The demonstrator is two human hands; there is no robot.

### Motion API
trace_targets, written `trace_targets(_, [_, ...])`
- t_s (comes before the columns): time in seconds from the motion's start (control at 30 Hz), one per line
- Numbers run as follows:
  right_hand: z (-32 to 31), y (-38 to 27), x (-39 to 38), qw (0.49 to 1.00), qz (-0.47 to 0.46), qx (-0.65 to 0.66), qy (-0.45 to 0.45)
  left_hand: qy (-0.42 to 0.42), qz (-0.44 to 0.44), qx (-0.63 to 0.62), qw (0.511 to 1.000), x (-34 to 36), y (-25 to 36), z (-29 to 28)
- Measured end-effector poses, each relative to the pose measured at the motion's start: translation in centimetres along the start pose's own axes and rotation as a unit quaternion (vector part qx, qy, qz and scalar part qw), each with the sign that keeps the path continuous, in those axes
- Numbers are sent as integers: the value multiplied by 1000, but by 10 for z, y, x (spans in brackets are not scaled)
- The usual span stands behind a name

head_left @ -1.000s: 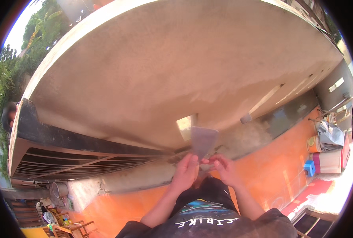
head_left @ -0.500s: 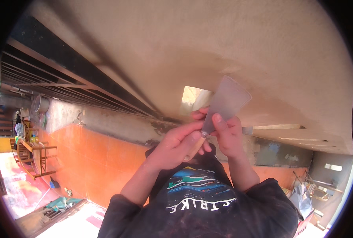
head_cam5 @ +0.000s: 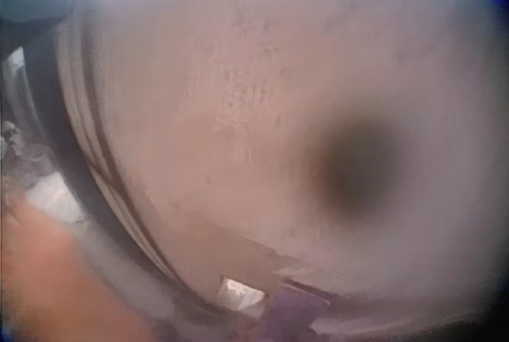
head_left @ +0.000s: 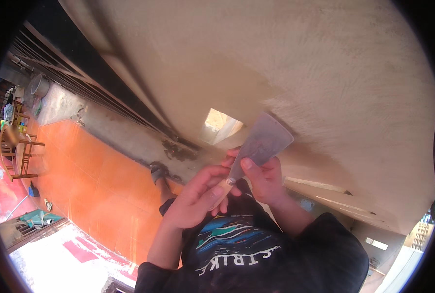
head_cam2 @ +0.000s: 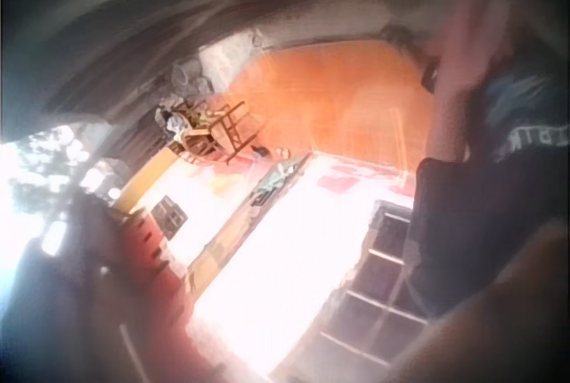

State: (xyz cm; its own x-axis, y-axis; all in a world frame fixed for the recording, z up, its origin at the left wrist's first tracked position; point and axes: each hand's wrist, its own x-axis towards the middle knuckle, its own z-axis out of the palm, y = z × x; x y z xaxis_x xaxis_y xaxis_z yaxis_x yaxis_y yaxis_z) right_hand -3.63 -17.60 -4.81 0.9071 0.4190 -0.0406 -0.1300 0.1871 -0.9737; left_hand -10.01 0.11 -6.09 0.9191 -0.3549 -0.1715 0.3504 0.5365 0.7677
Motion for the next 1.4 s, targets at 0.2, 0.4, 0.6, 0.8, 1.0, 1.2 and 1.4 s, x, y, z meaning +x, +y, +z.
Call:
trace_targets(0.2, [9, 10, 10, 993, -52, 46, 94, 111, 7, 96, 989, 2, -23, 1])
trace_targets(0.4, [16, 6, 26, 985, -89, 20, 148, 154, 87, 118, 977, 12, -33, -4])
trace_targets(0.6, [25, 5, 27, 975, -83, 40, 204, 154, 94, 159, 971, 11, -23, -7])
trace_targets(0.8, [28, 3, 32, 971, -96, 29, 217, 139, 85, 142, 976, 20, -17, -12])
trace_targets(1.0, [30, -16, 30, 953, -141, 58, 264, 118, 128, 172, 970, 27, -12, 0])
trace_targets(1.2, [29, -7, 26, 965, -91, 33, 244, 124, 84, 115, 982, 20, -13, 3])
trace_targets(1.4, [23, -8, 25, 966, -105, 13, 236, 118, 85, 140, 979, 21, -21, -1])
